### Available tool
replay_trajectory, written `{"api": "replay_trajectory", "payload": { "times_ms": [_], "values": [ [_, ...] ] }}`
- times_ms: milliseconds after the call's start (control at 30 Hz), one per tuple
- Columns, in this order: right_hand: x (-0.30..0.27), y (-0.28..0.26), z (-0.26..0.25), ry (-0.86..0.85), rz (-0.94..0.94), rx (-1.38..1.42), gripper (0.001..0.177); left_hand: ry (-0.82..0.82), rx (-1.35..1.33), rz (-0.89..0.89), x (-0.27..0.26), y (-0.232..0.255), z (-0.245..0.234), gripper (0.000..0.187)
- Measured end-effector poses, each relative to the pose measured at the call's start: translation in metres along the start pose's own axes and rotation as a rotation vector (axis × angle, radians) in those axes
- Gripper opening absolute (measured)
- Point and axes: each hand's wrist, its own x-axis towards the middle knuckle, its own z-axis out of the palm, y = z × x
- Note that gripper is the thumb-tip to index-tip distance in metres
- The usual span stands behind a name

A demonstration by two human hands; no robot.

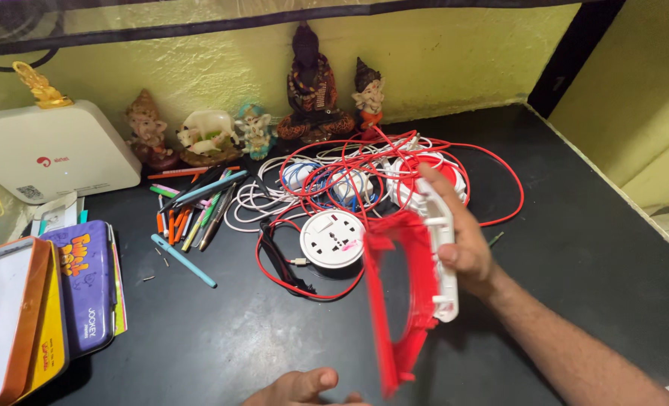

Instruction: The person assembles a red and white plastic electrical device, likely a power strip or extension box. They fit the red casing onto the white base, align the parts, and use a screwdriver to tighten screws on the back to secure the assembly.

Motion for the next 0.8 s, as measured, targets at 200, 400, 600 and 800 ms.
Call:
{"api": "replay_trajectory", "payload": {
  "times_ms": [200,400,600,800],
  "values": [
    [-0.007,-0.019,-0.002,0.136,-0.323,-0.451,0.118,-0.052,-0.433,-0.245,0.066,-0.02,-0.004,0.085],
    [-0.015,-0.026,0.021,0.102,-0.382,-0.419,0.115,-0.31,-1.291,-0.775,0.099,-0.02,-0.003,0.138],
    [-0.032,-0.035,0.038,-0.042,-0.394,-0.265,0.114,-0.454,-0.972,-0.46,0.079,-0.021,0.003,0.125],
    [-0.04,-0.033,0.053,-0.14,-0.29,-0.065,0.113,-0.356,-0.903,-0.351,0.076,-0.019,0.013,0.127]
  ]
}}
